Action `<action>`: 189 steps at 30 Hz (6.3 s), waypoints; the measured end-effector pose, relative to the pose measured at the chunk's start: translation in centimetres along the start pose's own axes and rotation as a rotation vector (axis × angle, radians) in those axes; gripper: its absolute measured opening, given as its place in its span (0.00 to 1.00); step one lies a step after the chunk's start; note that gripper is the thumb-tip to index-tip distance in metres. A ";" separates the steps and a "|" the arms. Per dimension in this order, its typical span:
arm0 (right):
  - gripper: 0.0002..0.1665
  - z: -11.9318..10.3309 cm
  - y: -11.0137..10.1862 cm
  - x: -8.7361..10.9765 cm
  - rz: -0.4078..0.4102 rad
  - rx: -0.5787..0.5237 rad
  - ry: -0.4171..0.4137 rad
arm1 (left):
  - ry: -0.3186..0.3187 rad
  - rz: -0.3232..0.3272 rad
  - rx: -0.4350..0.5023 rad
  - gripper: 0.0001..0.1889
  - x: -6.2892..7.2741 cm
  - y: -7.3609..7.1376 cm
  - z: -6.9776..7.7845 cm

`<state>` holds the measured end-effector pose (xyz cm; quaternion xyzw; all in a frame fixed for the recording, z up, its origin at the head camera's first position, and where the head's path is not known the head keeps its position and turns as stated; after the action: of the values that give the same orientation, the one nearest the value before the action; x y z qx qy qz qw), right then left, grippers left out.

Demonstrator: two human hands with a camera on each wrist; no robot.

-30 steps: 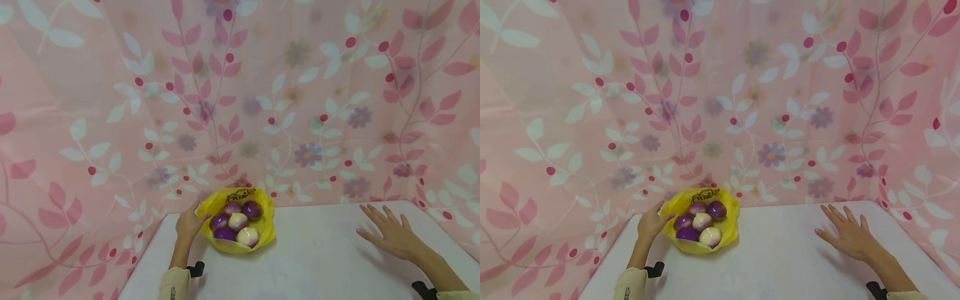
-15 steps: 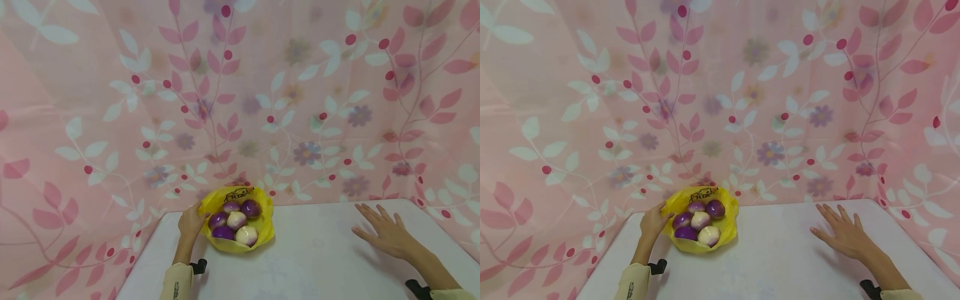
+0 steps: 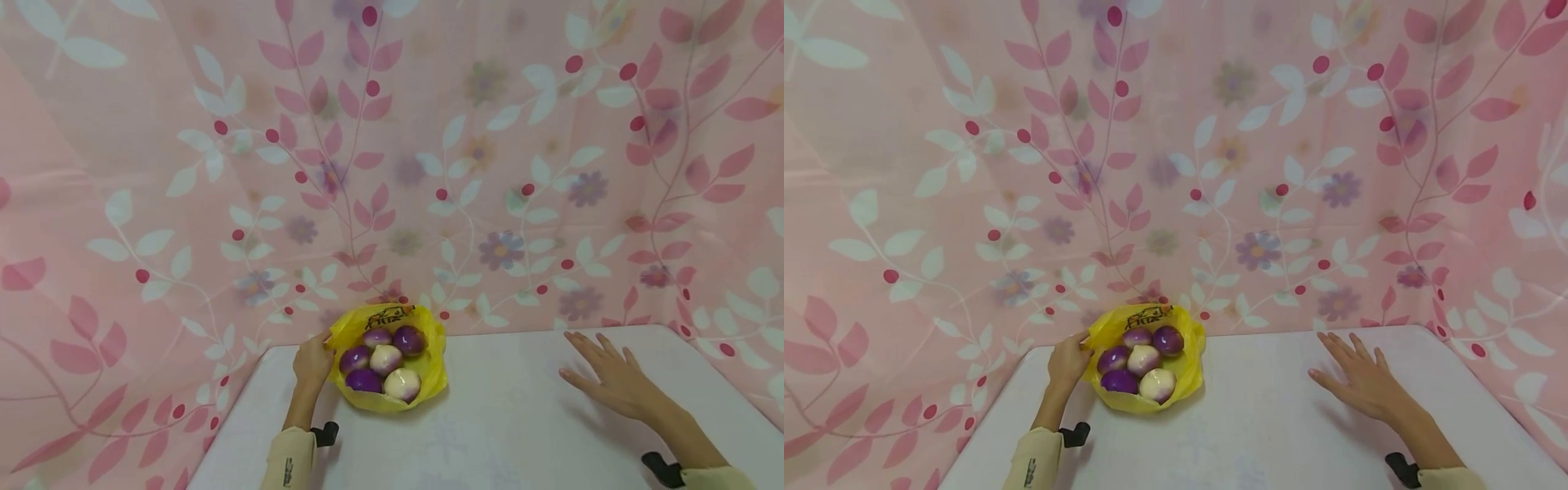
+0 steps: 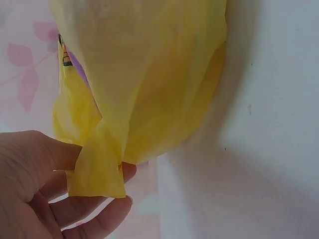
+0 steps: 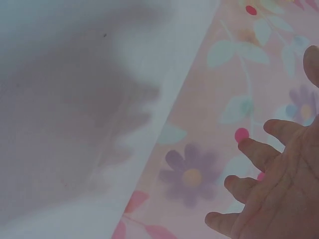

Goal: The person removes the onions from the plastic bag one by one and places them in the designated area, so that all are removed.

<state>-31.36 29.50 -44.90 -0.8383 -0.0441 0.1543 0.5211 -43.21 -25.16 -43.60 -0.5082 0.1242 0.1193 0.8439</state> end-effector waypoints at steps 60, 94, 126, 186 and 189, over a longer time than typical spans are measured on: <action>0.42 -17.2 8.1 -8.8 -0.051 -0.275 -0.124 | 0.029 0.073 0.041 0.22 0.8 -0.7 0.5; 0.45 -21.5 13.3 -10.7 -0.066 -0.116 0.058 | 0.042 0.076 0.054 0.21 0.7 -0.5 -0.1; 0.33 -22.6 15.3 -10.4 0.011 -0.038 0.045 | 0.042 0.070 0.057 0.20 1.1 0.0 -0.3; 0.41 -19.0 9.6 -8.9 0.178 -0.267 0.112 | 0.025 0.046 0.075 0.21 1.1 0.0 -0.3; 0.43 -18.4 9.3 -8.7 0.181 -0.265 0.126 | 0.017 0.046 0.077 0.21 1.1 -0.1 -0.4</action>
<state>-34.84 7.37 -43.75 -0.9083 0.0443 0.1404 0.3917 -42.19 -25.46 -44.10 -0.4731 0.1473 0.1295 0.8589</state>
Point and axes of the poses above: each hand's wrist, its own x-axis away from the middle knuckle, its own y-axis out of the palm, z = x × y, the point moved 6 cm from there along -x, towards the middle knuckle, and after that the axes turned 5 degrees about -z, right-handed, at the moved point
